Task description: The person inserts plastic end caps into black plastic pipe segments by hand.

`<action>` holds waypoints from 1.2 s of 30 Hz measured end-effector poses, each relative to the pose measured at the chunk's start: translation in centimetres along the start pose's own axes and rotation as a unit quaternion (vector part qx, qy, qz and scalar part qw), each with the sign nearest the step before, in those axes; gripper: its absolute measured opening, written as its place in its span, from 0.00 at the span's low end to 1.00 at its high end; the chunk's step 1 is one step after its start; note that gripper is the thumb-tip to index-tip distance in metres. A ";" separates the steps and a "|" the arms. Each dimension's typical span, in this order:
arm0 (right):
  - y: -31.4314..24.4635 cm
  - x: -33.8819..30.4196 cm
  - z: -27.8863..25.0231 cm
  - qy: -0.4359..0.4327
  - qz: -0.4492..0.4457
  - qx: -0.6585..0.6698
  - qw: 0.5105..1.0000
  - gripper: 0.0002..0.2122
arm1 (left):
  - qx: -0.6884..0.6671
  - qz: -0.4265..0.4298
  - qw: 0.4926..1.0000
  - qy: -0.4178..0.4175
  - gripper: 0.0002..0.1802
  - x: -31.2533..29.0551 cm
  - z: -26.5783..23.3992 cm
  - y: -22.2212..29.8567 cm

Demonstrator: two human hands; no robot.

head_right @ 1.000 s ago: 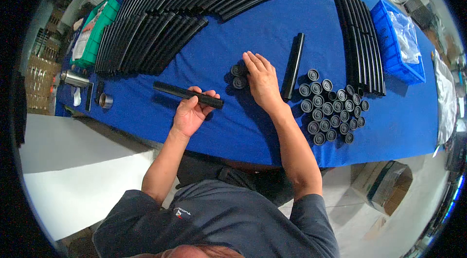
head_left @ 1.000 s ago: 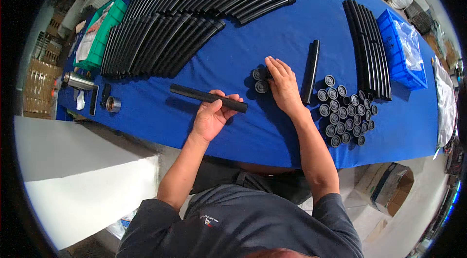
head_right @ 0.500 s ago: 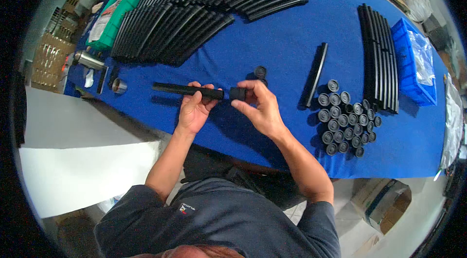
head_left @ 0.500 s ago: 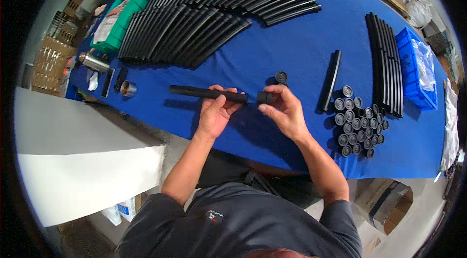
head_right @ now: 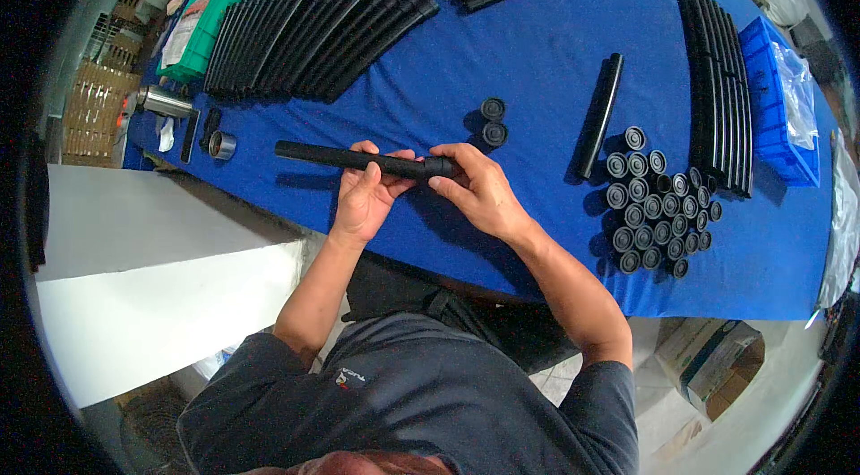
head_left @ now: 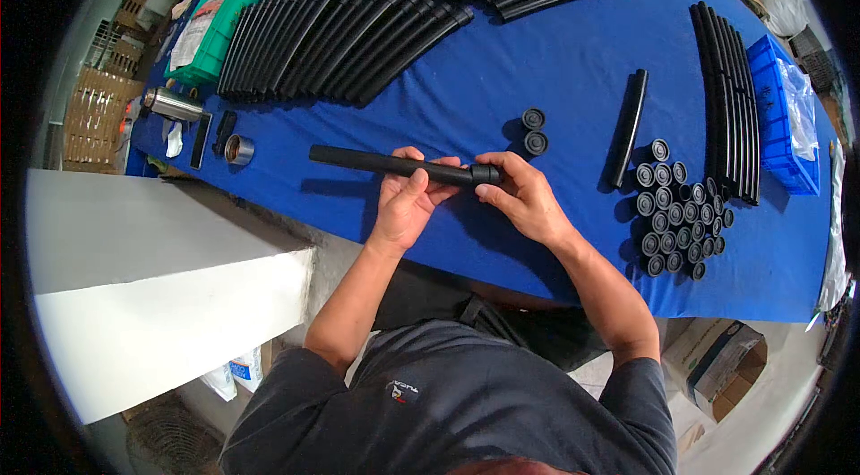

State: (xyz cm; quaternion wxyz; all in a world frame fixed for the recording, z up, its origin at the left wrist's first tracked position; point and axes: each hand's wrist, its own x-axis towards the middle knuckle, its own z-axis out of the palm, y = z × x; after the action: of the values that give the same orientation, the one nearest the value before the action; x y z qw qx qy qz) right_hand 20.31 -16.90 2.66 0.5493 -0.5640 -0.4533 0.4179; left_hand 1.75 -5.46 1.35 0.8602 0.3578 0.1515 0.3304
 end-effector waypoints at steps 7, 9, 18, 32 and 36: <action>-0.9 -0.6 0.2 -0.003 -0.033 -0.079 0.996 0.17 | -0.004 -0.001 1.000 0.019 0.15 -0.4 0.1 -0.3; -1.2 -0.6 0.1 0.001 -0.056 -0.124 0.991 0.17 | -0.004 0.006 1.000 0.009 0.15 -0.3 0.4 -0.4; -0.9 -0.7 0.7 0.017 -0.083 -0.135 0.987 0.17 | -0.046 -0.002 0.998 0.042 0.15 -0.2 1.0 -0.5; -1.1 -0.5 0.7 0.036 -0.141 -0.180 0.973 0.16 | 0.020 0.008 0.999 0.027 0.16 0.1 0.9 -0.6; -3.4 -0.7 -0.1 0.011 -0.117 -0.211 0.970 0.22 | -0.061 -0.017 0.997 0.034 0.13 0.2 0.5 -0.2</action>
State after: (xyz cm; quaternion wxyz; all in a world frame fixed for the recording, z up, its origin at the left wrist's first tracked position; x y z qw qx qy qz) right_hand 20.07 -17.63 6.04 0.4676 -0.6148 -0.5881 0.2398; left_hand 2.19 -5.67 1.55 0.8803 0.2906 0.1663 0.3363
